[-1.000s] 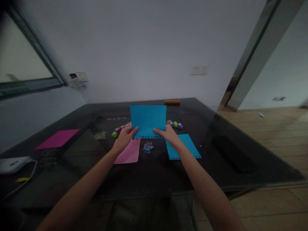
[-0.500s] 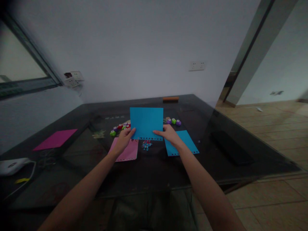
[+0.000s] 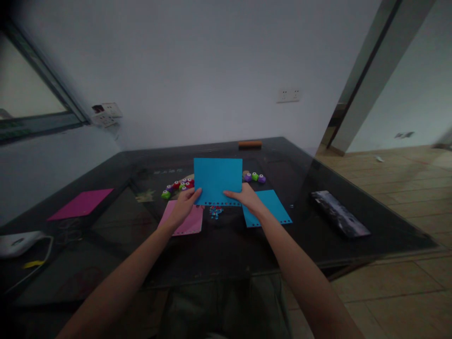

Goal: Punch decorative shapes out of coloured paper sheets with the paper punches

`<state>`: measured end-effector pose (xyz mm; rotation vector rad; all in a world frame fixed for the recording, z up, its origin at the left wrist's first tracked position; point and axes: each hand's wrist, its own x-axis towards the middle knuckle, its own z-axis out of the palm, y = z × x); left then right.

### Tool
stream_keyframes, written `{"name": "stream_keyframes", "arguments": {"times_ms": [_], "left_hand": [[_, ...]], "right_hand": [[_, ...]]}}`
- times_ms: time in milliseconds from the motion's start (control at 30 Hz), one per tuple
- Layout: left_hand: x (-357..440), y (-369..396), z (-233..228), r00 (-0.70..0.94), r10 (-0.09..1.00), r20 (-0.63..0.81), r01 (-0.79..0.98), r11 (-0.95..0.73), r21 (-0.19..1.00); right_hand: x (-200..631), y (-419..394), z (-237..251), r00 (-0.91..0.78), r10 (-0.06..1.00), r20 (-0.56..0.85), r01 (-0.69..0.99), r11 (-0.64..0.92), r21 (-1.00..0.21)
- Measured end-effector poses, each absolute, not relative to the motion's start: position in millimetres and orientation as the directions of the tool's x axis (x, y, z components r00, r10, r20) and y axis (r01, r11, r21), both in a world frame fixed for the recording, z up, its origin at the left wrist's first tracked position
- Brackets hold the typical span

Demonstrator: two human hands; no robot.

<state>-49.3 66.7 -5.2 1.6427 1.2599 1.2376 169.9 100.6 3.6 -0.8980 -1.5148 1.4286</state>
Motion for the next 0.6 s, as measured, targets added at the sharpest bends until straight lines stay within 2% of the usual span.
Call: {"name": "stream_keyframes", "arguments": {"times_ms": [367, 600], "left_hand": [[-53.4, 70.5, -12.4, 0.093, 0.965, 0.243, 0.287, -0.260, 0.922], [-59.3, 76.2, -14.4, 0.097, 0.946, 0.310, 0.428, -0.321, 0.845]], "right_hand": [[168.6, 106.9, -2.9, -0.316, 0.940, 0.125, 0.056, 0.150, -0.987], [168.3, 108.2, -4.6, -0.279, 0.953, 0.119, 0.067, 0.143, -0.987]]}}
